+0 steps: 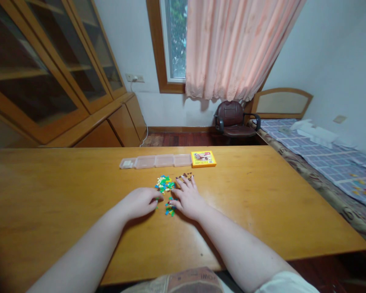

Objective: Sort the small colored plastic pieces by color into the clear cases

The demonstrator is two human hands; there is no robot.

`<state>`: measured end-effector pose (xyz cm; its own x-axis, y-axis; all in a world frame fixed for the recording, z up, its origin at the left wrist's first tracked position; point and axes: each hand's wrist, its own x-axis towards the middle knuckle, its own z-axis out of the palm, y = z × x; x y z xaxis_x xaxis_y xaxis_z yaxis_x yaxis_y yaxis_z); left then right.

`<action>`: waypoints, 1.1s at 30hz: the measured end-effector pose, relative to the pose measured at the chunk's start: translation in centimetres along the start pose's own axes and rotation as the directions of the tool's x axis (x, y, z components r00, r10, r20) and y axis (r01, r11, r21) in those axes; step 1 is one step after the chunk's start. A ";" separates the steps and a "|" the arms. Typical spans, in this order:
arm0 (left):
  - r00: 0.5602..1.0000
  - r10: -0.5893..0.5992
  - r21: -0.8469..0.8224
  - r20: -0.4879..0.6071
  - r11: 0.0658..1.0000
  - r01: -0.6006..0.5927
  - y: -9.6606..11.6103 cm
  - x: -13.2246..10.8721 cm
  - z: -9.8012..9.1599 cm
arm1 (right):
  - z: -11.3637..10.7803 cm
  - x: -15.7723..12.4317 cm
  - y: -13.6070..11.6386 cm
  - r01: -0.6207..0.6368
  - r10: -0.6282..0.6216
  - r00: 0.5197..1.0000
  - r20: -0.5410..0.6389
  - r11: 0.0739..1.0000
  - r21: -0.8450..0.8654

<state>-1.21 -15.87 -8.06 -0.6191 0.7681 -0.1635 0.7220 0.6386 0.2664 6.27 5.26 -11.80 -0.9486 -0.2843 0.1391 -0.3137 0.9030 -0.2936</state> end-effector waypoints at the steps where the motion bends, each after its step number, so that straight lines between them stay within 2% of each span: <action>1: 1.000 -0.020 0.021 -0.015 1.000 0.020 0.0 0.0 0.0 | -0.1 0.0 0.0 0.020 -0.020 1.000 0.008 1.000 0.007; 6: 0.995 -0.087 0.090 -0.056 0.992 0.092 -0.1 0.3 0.0 | -0.3 0.0 -0.4 0.107 -0.108 0.993 0.046 0.994 0.037; 13: 0.996 -0.027 0.037 -0.086 0.999 0.031 -1.0 0.9 0.7 | -0.1 0.1 -0.6 0.138 -0.141 0.989 0.052 0.989 0.056; 21: 0.995 -0.048 -0.022 -0.085 0.999 0.046 -1.3 1.5 1.8 | -0.3 0.1 -0.7 0.123 -0.134 0.988 0.081 0.983 0.134; 26: 0.992 -0.046 -0.047 -0.120 0.998 0.041 -1.3 1.4 1.5 | -0.5 0.0 -0.7 0.101 -0.112 0.991 0.067 0.983 0.153; 33: 0.996 0.034 -0.094 -0.082 0.995 -0.042 -1.3 1.2 1.3 | -0.3 0.1 -0.8 0.141 -0.150 0.986 0.078 0.983 0.116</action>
<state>-2.53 -15.68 -9.81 -0.6173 0.7830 -0.0761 0.7150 0.5987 0.3610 6.40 4.60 -11.24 -0.8910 -0.4411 0.1077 -0.4470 0.8102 -0.3791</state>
